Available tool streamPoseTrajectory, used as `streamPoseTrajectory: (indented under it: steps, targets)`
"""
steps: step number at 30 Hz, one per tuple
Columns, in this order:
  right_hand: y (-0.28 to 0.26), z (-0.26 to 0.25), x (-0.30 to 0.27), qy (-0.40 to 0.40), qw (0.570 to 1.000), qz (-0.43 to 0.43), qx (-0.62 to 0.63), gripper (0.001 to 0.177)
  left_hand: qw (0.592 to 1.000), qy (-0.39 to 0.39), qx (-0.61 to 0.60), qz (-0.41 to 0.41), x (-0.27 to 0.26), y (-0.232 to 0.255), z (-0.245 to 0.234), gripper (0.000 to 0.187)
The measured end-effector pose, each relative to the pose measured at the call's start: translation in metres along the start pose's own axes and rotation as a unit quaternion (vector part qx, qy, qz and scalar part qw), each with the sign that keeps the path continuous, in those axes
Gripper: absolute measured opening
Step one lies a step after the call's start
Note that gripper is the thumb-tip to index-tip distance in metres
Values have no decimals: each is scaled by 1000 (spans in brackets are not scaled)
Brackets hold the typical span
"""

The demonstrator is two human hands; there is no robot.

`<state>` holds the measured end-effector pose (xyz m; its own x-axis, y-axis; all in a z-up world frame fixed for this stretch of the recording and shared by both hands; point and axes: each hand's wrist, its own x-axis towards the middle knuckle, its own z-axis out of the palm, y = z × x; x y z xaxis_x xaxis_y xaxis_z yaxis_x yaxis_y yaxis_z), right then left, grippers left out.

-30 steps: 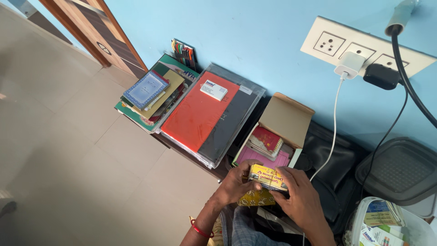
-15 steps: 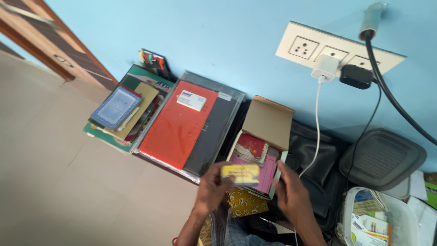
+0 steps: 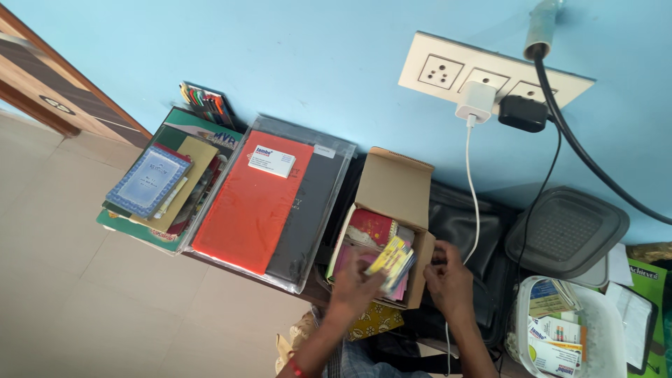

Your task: The person organizes stationery items on a cluttered desk. They handle notebooks, small packets, and a plastic container, moving items between a cardboard box and the container. The person repeatedly picks up, sorts, and places small packets and notebooks.

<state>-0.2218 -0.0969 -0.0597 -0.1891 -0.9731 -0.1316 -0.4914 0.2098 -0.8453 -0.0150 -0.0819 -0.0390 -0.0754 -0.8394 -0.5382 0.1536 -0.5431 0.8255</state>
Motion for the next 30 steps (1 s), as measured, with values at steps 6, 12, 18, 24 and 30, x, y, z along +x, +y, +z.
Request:
streamPoseTrajectory:
  steps: [6, 12, 18, 24, 30]
  targets:
    - [14, 1, -4, 28, 997, -53, -43, 27, 955, 42, 250, 156, 25, -13, 41, 47]
    - [16, 0, -4, 20, 997, -68, -27, 29, 845, 109, 441, 281, 29, -23, 43, 50]
    - [12, 1, -7, 20, 995, -96, -22, 31, 773, 102, 521, 348, 30, -37, 35, 64]
    - [7, 5, -11, 43, 977, -171, -124, 30, 761, 90, 526, 369, 29, -47, 30, 66]
    - [-12, -6, -41, 67, 962, -220, -150, 28, 688, 134, 621, 353, 23, -38, 35, 55]
